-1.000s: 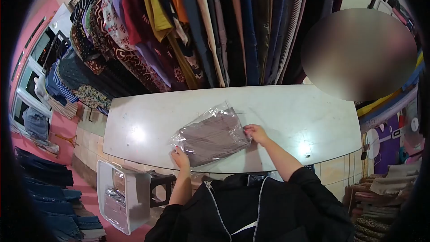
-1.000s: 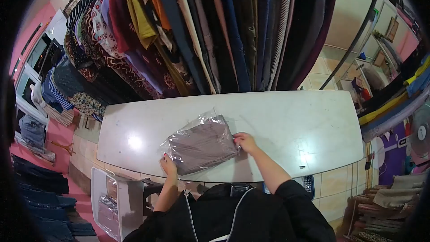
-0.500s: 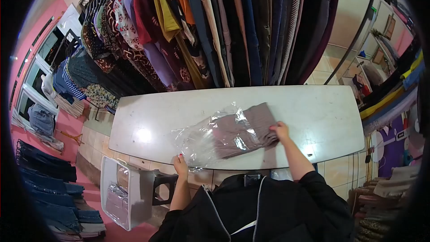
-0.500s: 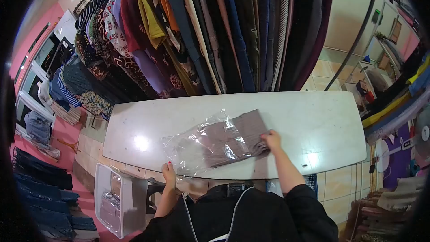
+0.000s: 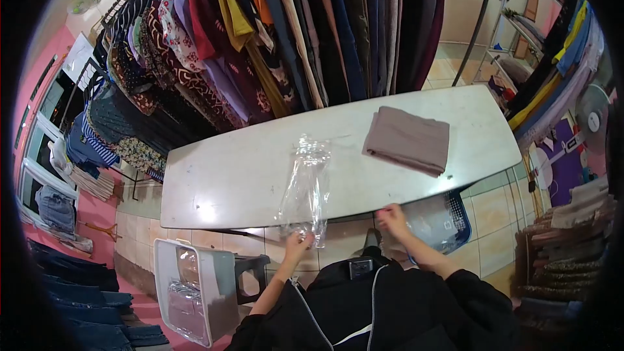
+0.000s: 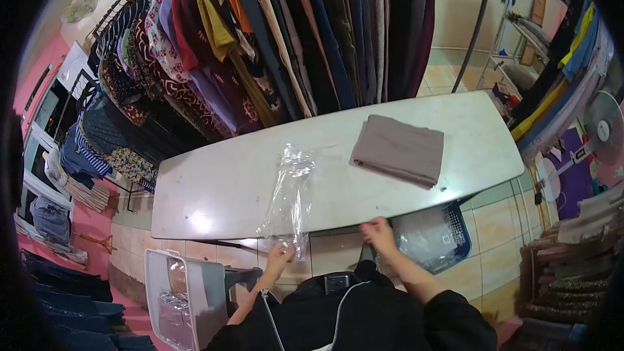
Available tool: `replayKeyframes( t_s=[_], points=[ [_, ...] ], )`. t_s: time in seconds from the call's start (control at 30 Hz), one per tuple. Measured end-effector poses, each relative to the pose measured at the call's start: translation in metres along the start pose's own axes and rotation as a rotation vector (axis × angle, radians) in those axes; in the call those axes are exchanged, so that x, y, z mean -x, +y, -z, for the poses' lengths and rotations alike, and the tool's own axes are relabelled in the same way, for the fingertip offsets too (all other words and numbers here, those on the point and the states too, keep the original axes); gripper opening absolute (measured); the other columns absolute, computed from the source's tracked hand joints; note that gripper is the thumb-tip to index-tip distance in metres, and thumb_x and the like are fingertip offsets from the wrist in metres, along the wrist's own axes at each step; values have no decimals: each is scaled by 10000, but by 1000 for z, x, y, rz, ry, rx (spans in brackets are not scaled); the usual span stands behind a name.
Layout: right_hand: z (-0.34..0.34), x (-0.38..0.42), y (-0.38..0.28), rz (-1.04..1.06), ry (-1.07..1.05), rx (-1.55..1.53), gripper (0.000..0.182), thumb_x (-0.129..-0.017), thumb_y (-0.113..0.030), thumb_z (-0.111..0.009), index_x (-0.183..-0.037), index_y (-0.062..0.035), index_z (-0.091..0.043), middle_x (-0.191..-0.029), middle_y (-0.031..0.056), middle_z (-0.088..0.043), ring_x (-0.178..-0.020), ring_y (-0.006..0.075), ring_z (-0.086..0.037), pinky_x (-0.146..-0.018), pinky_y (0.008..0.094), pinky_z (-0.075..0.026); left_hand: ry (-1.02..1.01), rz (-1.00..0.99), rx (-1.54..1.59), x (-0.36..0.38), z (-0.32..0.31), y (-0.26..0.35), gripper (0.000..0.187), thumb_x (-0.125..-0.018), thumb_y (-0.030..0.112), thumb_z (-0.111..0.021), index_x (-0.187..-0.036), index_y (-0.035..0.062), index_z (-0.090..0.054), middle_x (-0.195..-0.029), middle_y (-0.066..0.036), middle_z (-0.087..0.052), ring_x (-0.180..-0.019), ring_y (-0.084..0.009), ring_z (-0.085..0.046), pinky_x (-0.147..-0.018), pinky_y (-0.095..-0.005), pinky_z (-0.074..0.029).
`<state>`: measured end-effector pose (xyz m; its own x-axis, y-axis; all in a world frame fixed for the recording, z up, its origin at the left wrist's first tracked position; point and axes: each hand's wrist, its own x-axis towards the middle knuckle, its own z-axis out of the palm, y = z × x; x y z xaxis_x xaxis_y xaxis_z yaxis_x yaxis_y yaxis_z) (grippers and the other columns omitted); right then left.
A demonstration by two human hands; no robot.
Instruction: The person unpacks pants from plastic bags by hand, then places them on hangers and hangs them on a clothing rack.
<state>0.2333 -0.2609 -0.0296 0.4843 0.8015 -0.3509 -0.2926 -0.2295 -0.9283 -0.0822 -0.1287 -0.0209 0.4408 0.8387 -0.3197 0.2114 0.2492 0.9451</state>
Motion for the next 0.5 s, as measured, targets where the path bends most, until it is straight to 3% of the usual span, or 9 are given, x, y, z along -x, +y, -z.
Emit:
replayKeyframes(
  t_s=[0.07,0.13,0.2,0.23,0.3,0.33,0.37,0.43,0.5],
  points=[
    [-55,18,9,75,-171,296,735,-746,-359,-772,-1257,-9,-375,-1110,210,-580,-913,237,-625,-770,357,-516,-93,-63,-15,13,-14,-20,230,-824,230,-692,-859,24,-595,-678,-2,-592,-624,-87,-560,-553,-268,-452],
    [-106,43,-8,273,-253,316,856,-718,-377,-777,-1336,-18,-306,-1273,232,-471,-1037,278,-589,-853,371,-491,-152,-109,-348,28,-22,-15,270,-793,241,-714,-886,16,-598,-664,-23,-597,-622,-99,-576,-566,-284,-465],
    [-131,46,-2,722,-219,601,890,-716,-318,-758,-1383,-33,-241,-1365,242,-360,-1097,344,-552,-883,376,-478,-230,-152,-550,41,-31,-19,317,-767,256,-730,-915,9,-598,-661,-43,-605,-622,-109,-587,-574,-294,-473],
    [-137,57,-9,738,-153,610,788,-727,-230,-723,-1361,-73,-282,-1205,251,-510,-983,402,-587,-825,407,-492,-277,-174,-587,45,-35,-23,341,-756,266,-736,-930,7,-598,-664,-53,-610,-623,-112,-591,-576,-297,-474],
    [-124,51,21,411,-202,700,696,-760,-191,-698,-1338,-103,-322,-1134,217,-557,-897,391,-615,-757,400,-513,-438,-145,-668,51,-45,-14,371,-780,317,-720,-964,15,-605,-744,-58,-646,-679,-122,-609,-608,-298,-483],
    [-112,50,31,245,-224,735,651,-776,-171,-685,-1327,-118,-342,-1099,200,-580,-854,385,-629,-723,396,-523,-552,-5,-576,51,-47,-21,371,-796,333,-706,-973,22,-607,-775,-52,-650,-699,-120,-611,-618,-292,-484],
    [-90,56,42,243,-171,685,528,-797,-83,-622,-1273,-155,-404,-863,140,-632,-708,346,-640,-625,417,-517,-662,140,-483,51,-48,-31,373,-812,349,-691,-982,28,-609,-807,-45,-655,-719,-118,-612,-628,-285,-484],
    [-35,51,116,257,-87,387,454,-784,-40,-608,-1207,-145,-482,-755,96,-632,-639,295,-629,-583,416,-507,-928,494,-378,48,-52,-29,360,-882,325,-627,-1067,18,-603,-958,-91,-673,-801,-144,-639,-710,-255,-493],
    [31,82,116,-305,32,245,349,-769,-46,-642,-1098,-110,-544,-776,78,-614,-655,239,-633,-561,374,-508,-980,577,-467,42,-54,-26,374,-875,366,-622,-1057,40,-612,-924,-47,-666,-795,-104,-620,-676,-229,-473]
  ],
)
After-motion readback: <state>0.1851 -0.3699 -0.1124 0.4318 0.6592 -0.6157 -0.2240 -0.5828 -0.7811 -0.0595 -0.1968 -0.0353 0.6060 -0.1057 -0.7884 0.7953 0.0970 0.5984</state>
